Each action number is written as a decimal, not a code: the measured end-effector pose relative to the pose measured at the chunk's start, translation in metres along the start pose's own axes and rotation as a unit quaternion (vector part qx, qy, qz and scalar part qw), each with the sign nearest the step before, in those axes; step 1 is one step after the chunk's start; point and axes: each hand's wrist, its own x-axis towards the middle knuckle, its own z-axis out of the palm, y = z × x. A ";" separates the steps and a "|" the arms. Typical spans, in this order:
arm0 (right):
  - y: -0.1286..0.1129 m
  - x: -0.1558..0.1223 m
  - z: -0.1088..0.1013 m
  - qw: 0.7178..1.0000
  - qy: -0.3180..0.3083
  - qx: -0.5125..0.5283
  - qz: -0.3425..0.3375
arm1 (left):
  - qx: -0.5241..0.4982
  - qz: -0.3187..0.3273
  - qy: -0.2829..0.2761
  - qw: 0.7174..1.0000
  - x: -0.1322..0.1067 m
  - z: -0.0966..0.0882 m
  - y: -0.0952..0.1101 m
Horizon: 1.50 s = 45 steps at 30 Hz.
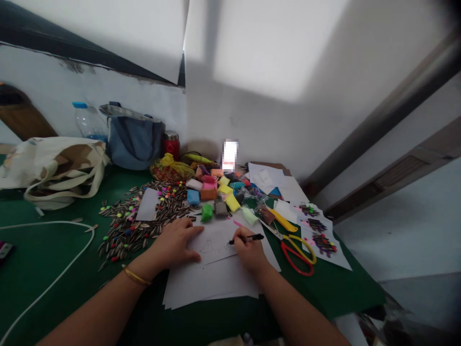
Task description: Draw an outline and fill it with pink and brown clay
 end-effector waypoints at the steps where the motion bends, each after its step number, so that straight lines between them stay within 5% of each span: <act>1: 0.000 0.000 0.000 1.000 -0.001 -0.001 0.002 | 0.001 0.002 0.001 1.000 0.000 0.000 0.000; 45: 0.000 -0.001 0.001 0.999 -0.008 -0.032 -0.037 | 0.007 0.006 0.001 1.000 0.000 0.001 -0.002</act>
